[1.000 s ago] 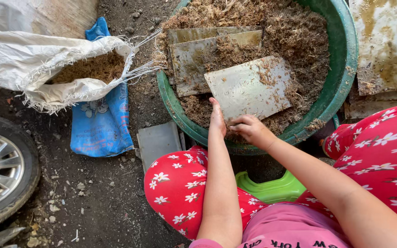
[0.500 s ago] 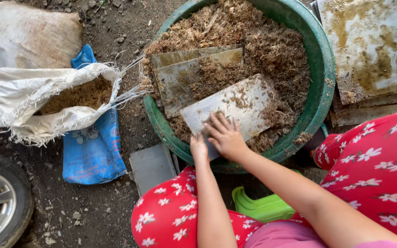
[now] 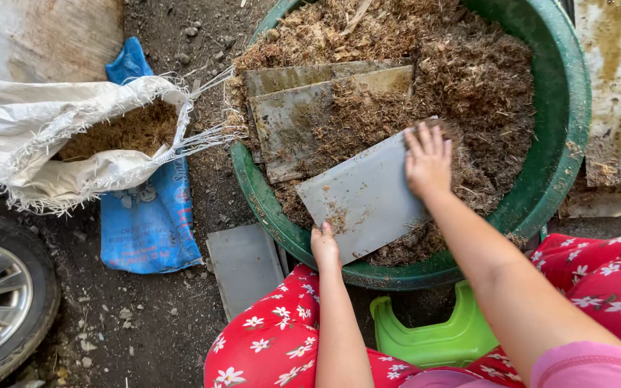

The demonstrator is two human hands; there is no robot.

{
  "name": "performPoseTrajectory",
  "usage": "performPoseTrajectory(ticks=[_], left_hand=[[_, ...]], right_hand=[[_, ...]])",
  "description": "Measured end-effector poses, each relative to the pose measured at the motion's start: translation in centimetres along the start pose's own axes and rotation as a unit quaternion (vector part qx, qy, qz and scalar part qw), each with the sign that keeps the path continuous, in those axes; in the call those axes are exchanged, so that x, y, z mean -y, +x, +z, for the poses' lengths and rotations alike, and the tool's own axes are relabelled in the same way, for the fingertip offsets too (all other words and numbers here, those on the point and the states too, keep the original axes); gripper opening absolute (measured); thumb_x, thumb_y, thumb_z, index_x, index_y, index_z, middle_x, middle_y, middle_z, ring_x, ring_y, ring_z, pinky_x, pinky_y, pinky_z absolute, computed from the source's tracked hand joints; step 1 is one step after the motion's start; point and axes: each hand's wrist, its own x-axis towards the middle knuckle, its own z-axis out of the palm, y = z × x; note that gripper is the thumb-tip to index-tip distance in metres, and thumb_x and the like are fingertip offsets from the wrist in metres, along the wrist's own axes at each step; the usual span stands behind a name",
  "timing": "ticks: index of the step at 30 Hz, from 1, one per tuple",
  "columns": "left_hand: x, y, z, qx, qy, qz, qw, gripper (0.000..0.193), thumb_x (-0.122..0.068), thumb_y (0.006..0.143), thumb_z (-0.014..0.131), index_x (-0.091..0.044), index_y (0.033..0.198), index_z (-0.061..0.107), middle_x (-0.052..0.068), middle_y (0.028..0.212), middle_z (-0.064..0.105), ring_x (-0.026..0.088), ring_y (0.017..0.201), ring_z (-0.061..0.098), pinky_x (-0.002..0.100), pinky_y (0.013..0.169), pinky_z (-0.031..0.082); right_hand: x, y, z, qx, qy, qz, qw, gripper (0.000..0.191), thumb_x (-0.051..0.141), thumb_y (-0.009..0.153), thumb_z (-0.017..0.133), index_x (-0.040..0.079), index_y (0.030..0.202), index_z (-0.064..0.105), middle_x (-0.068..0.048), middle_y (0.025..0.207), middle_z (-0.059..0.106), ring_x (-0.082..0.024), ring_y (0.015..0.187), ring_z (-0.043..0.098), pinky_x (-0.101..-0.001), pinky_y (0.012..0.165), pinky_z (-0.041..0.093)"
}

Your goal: The person packs fibrous organic material into rectangular trays using both hands. They press the material down firmly to fill each tray, then set the filled tray aside and repeat the process with a new tray.

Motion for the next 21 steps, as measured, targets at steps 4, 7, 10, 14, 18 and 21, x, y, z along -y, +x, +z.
performPoseTrajectory(ticks=[4,7,10,14,18,21], left_hand=[[-1.2,-1.1,0.5,-0.031,0.001,0.038,0.999,0.041,-0.032,0.104,0.054,0.004,0.121,0.062,0.022,0.120,0.072,0.034,0.106,0.063,0.042,0.093,0.050],[-3.7,-2.2,0.1,-0.112,0.067,0.169,0.977,0.039,-0.034,0.102,0.053,0.000,0.120,0.061,0.015,0.111,0.072,0.029,0.098,0.068,0.040,0.089,0.049],[-6.7,-4.0,-1.5,-0.174,0.110,0.135,0.969,0.042,-0.039,0.103,0.052,0.001,0.106,0.067,0.018,0.101,0.074,0.034,0.092,0.068,0.043,0.083,0.050],[-10.3,-7.4,-2.7,-0.211,0.110,0.202,0.950,0.045,-0.041,0.104,0.054,0.002,0.099,0.066,0.019,0.092,0.074,0.037,0.087,0.069,0.045,0.078,0.051],[-12.2,-10.7,-2.9,-0.233,0.120,0.336,0.904,0.045,-0.041,0.104,0.054,0.002,0.104,0.065,0.022,0.090,0.071,0.042,0.084,0.067,0.048,0.071,0.051],[-12.7,-11.9,-2.4,-0.216,0.127,0.339,0.907,0.044,-0.043,0.103,0.052,-0.001,0.100,0.063,0.021,0.087,0.071,0.043,0.081,0.066,0.050,0.068,0.050]], right_hand=[[-6.6,1.9,-1.7,0.017,-0.035,0.011,0.999,0.057,0.031,0.110,0.026,0.029,0.164,0.009,-0.001,0.172,0.010,-0.028,0.157,0.011,-0.0553,0.124,0.010],[-10.9,2.2,-3.6,0.043,-0.262,-0.059,0.962,0.072,0.024,0.102,0.033,0.033,0.166,0.002,0.003,0.169,0.010,-0.029,0.154,0.012,-0.0646,0.119,0.008],[-12.5,1.3,-5.3,0.016,-0.172,-0.044,0.984,0.077,0.035,0.100,0.040,0.036,0.166,0.002,-0.005,0.168,0.016,-0.028,0.155,0.017,-0.0692,0.119,0.012],[-10.7,-1.2,-5.6,0.088,-0.215,0.031,0.972,0.093,0.048,0.093,0.055,0.036,0.168,0.002,-0.007,0.167,0.026,-0.031,0.151,0.029,-0.0668,0.117,0.023],[-8.3,-4.5,-4.1,0.140,-0.130,0.133,0.973,0.098,0.044,0.085,0.073,0.028,0.165,0.020,-0.009,0.163,0.037,-0.034,0.142,0.046,-0.0659,0.113,0.035],[-8.0,-6.0,-2.9,0.162,-0.079,0.160,0.971,0.089,0.038,0.082,0.080,0.023,0.156,0.033,-0.017,0.157,0.041,-0.039,0.129,0.058,-0.0577,0.101,0.050]])
